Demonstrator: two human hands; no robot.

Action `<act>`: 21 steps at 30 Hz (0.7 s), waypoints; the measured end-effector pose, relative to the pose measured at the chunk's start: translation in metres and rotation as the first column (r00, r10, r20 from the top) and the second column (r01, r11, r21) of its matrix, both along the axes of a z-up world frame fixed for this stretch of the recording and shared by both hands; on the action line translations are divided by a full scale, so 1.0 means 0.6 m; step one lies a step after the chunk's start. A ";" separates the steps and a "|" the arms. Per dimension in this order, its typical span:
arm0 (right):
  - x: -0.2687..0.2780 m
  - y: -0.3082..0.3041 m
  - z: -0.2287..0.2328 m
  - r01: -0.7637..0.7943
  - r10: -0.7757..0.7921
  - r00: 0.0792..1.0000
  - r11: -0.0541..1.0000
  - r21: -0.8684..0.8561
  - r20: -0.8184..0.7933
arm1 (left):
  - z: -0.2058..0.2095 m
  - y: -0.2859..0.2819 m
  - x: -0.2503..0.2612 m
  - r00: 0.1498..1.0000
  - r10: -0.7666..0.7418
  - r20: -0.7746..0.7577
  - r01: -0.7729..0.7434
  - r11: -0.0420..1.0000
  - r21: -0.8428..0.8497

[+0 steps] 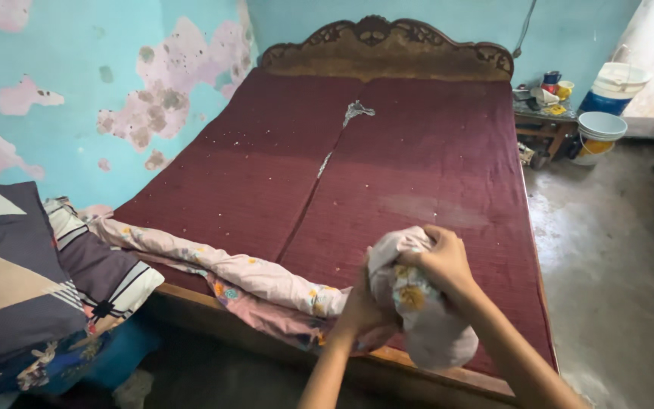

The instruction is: The person rolls a patterned bedsheet tightly on a bed, then moves a pillow to the side and continues rolling the sheet into a compact bundle. The person lifts the rolled sheet and places it on top of the pillow.

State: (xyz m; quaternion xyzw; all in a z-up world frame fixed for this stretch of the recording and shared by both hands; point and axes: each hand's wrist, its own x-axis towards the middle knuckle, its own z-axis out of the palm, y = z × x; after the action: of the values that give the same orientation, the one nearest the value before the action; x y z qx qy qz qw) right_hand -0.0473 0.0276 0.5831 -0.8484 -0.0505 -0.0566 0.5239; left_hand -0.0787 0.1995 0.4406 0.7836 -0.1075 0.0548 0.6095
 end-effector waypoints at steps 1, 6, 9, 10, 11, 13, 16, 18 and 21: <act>-0.004 0.007 0.010 -0.019 0.019 1.000 0.999 0.037 -0.007 | 0.006 0.010 -0.003 0.995 0.024 -0.095 -0.022 1.000 0.019; -0.011 0.046 0.091 -0.167 0.164 0.986 0.968 0.185 0.035 | 0.044 0.046 -0.016 0.964 -0.023 0.263 0.055 0.992 -0.115; -0.017 0.055 0.135 -0.267 0.268 0.963 0.927 0.265 0.031 | 0.049 0.071 -0.027 0.904 0.050 0.425 -0.001 0.993 -0.116; -0.016 0.059 0.146 -0.292 0.290 0.956 0.916 0.274 0.052 | 0.048 0.081 -0.023 0.878 0.085 0.471 -0.060 0.996 -0.069; -0.013 0.062 0.155 -0.318 0.311 0.948 0.905 0.282 0.073 | 0.046 0.089 -0.017 0.873 0.124 0.471 -0.115 0.992 -0.049; -0.013 0.068 0.160 -0.353 0.336 0.936 0.891 0.287 0.108 | 0.043 0.099 -0.002 0.858 0.204 0.471 -0.227 0.974 -0.009; 0.000 0.073 0.163 -0.392 0.362 0.920 0.867 0.308 0.152 | 0.023 0.099 -0.010 0.862 0.408 0.300 -0.420 0.907 -0.025; 0.007 0.070 0.161 -0.424 0.394 0.906 0.824 0.376 0.157 | 0.008 0.119 0.019 0.852 0.499 0.159 -0.518 0.846 0.122; 0.030 0.054 0.164 -0.460 0.410 0.887 0.825 0.329 0.213 | -0.029 0.133 0.065 0.811 0.568 0.144 -0.585 0.791 0.179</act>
State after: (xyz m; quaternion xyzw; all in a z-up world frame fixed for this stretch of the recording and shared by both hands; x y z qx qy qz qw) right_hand -0.0293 0.0600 0.6813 -0.6943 -0.2657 -0.0003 0.6688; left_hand -0.0399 0.2793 0.4235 0.8369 0.1062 0.2585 0.4705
